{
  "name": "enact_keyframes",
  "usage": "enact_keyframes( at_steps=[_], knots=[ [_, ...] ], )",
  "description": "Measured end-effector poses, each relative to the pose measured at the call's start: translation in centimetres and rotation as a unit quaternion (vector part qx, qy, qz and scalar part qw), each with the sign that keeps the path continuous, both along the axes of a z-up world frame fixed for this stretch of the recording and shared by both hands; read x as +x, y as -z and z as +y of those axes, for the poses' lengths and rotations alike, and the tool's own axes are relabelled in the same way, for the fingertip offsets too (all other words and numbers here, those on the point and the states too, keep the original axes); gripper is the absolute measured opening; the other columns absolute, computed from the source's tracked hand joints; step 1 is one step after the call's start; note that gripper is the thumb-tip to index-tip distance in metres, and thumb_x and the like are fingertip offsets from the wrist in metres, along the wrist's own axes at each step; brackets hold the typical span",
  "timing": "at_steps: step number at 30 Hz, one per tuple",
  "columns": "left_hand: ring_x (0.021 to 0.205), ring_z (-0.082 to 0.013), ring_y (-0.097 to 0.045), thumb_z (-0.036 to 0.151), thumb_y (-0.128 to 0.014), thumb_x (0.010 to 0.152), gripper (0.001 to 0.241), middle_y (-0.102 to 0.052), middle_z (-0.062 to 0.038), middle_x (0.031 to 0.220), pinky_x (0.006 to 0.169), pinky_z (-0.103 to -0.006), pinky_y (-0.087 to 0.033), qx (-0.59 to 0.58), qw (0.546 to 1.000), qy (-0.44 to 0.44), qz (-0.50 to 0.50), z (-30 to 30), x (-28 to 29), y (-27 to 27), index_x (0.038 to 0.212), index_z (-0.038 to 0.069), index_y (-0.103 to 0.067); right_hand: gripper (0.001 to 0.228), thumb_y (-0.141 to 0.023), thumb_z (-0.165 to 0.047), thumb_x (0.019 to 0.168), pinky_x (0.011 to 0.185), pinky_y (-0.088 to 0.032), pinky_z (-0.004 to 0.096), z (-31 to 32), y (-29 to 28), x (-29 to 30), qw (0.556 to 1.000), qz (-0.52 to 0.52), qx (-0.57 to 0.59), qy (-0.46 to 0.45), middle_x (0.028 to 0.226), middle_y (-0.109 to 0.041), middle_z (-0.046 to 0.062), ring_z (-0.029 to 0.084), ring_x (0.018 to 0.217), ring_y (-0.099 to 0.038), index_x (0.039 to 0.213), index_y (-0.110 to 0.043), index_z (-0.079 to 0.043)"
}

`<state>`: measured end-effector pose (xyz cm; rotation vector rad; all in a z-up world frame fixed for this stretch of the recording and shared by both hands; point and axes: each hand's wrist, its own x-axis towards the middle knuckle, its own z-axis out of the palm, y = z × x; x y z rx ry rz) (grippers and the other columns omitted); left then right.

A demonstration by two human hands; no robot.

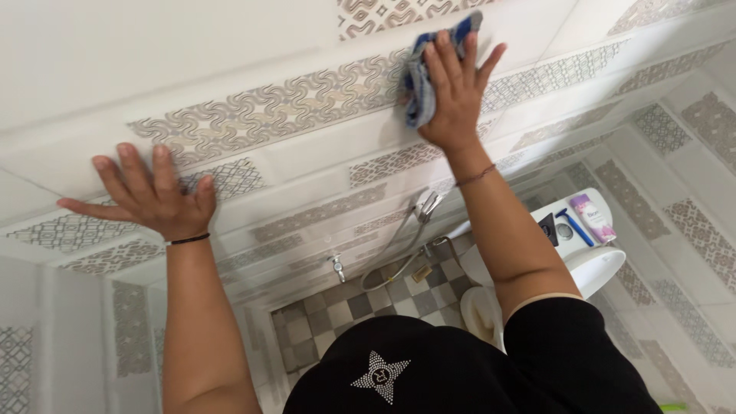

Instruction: The person cleans the tiled bathroom wall by wiping down the tiles with a cloth while supporting themselves against the wall with their other hand.

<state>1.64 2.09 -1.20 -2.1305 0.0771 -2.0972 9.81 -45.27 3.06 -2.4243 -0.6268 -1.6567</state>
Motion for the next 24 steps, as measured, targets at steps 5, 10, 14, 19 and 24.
enact_keyframes(
  at_steps=[5, 10, 14, 19, 24],
  knots=[
    [0.153, -0.0171, -0.035, 0.07, -0.031, 0.102, 0.061, -0.039, 0.007, 0.164, 0.12, -0.071, 0.005, 0.004, 1.0, -0.018, -0.008, 0.0, 0.0, 0.3, 0.152, 0.039, -0.048, 0.072, -0.045, -0.052, 0.109, 0.127, 0.019, 0.049, -10.3, -2.1, 3.7, 0.969, -0.01, 0.24, -0.054, 0.174, -0.019, 0.005, 0.021, 0.162, -0.001, 0.164, -0.02, -0.013],
    [0.154, -0.0178, -0.034, 0.071, -0.031, 0.103, 0.063, -0.037, 0.006, 0.166, 0.12, -0.07, 0.006, 0.03, 0.998, -0.047, 0.004, 0.6, 0.1, 0.3, 0.153, 0.037, -0.048, 0.072, -0.048, -0.048, 0.106, 0.127, 0.017, 0.042, -15.9, -5.0, 6.4, 0.969, -0.054, 0.23, -0.074, 0.171, -0.019, 0.006, 0.018, 0.161, 0.003, 0.166, -0.027, -0.014],
    [0.153, -0.018, -0.034, 0.07, -0.032, 0.101, 0.063, -0.04, 0.006, 0.165, 0.12, -0.0696, 0.006, 0.028, 0.998, -0.051, -0.009, 0.5, 0.3, 0.4, 0.151, 0.037, -0.05, 0.068, -0.068, -0.038, 0.112, 0.13, 0.005, 0.048, -19.8, -9.1, 9.3, 0.956, -0.031, 0.274, -0.104, 0.167, -0.03, 0.008, 0.028, 0.158, -0.006, 0.164, -0.032, -0.012],
    [0.154, -0.0193, -0.034, 0.07, -0.033, 0.102, 0.063, -0.038, 0.005, 0.166, 0.12, -0.0697, 0.007, 0.022, 0.998, -0.051, 0.006, -0.3, -0.3, 0.2, 0.154, 0.036, -0.048, 0.07, -0.065, -0.042, 0.111, 0.128, 0.013, 0.048, -17.6, -9.4, 7.8, 0.971, -0.018, 0.24, -0.011, 0.174, -0.032, 0.01, 0.029, 0.16, 0.0, 0.163, -0.029, -0.011],
    [0.155, -0.0174, -0.031, 0.072, -0.032, 0.101, 0.065, -0.034, 0.007, 0.167, 0.121, -0.0678, 0.008, 0.001, 0.998, -0.062, 0.006, -0.8, 0.1, 0.2, 0.156, 0.038, -0.043, 0.083, -0.048, -0.059, 0.088, 0.127, 0.014, 0.045, -18.2, -7.5, 8.5, 0.98, -0.041, 0.195, 0.006, 0.172, -0.029, -0.003, 0.017, 0.16, 0.001, 0.157, -0.029, -0.017]
  ],
)
